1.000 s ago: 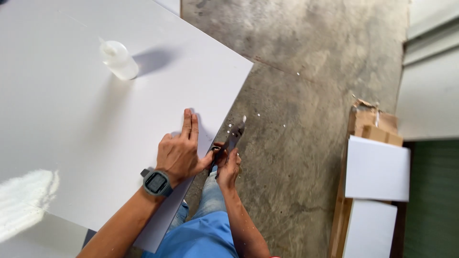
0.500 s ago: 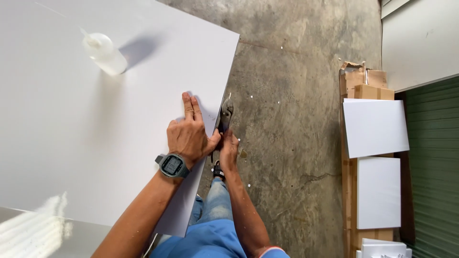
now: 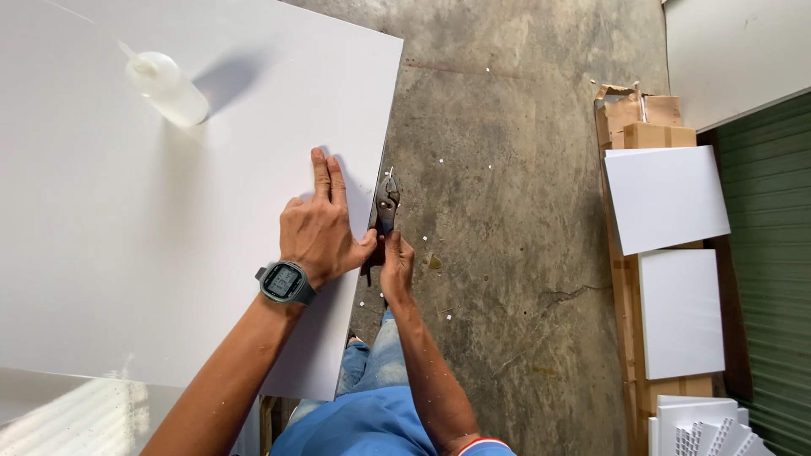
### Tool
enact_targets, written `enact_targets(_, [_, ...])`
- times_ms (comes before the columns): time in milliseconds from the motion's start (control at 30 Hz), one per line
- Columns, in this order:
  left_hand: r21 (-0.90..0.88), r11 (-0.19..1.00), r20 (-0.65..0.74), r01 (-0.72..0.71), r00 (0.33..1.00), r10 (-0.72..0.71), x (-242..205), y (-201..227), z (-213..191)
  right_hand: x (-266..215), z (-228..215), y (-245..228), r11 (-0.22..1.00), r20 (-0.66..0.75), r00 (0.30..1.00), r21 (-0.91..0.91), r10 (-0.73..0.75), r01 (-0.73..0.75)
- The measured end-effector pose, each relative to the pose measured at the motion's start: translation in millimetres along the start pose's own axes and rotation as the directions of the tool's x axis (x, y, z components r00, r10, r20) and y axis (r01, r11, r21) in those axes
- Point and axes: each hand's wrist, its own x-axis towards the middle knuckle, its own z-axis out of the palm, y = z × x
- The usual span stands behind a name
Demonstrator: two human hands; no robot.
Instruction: Trim and glue the edges of white laminate panels using a utility knife, pliers, and glue.
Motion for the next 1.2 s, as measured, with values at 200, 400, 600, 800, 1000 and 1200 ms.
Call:
enact_targets(200, [-0.019,1.000,0.030,0.014,0.999,-0.013,-1,3,-7,-13,13,37,0.985,-0.155,0.987,0.172,0.047,-0.020])
enact_targets(400, [0.007,1.000,-0.031,-0.009,0.999,0.010,-1,0,0,-12,13,-56,0.965,-0.015,0.997,0.252,0.082,-0.075])
enact_targets(600, [0.033,0.999,-0.082,0.005,0.997,-0.002,0,-4,23,2,2,13,1.000,0.046,0.999,-0.002,-0.007,0.008])
enact_targets(800, [0.057,0.996,-0.030,0.071,0.997,-0.069,2,3,14,17,18,-22,0.991,-0.125,0.986,0.093,0.110,-0.099])
enact_targets(1000, [0.054,0.996,-0.027,0.076,0.997,-0.075,0,4,5,24,11,-46,0.994,0.065,0.996,0.089,0.053,-0.059])
enact_targets(1200, [-0.007,0.995,0.009,0.102,0.995,-0.102,2,3,14,16,5,42,0.995,-0.083,0.993,0.057,0.089,-0.084])
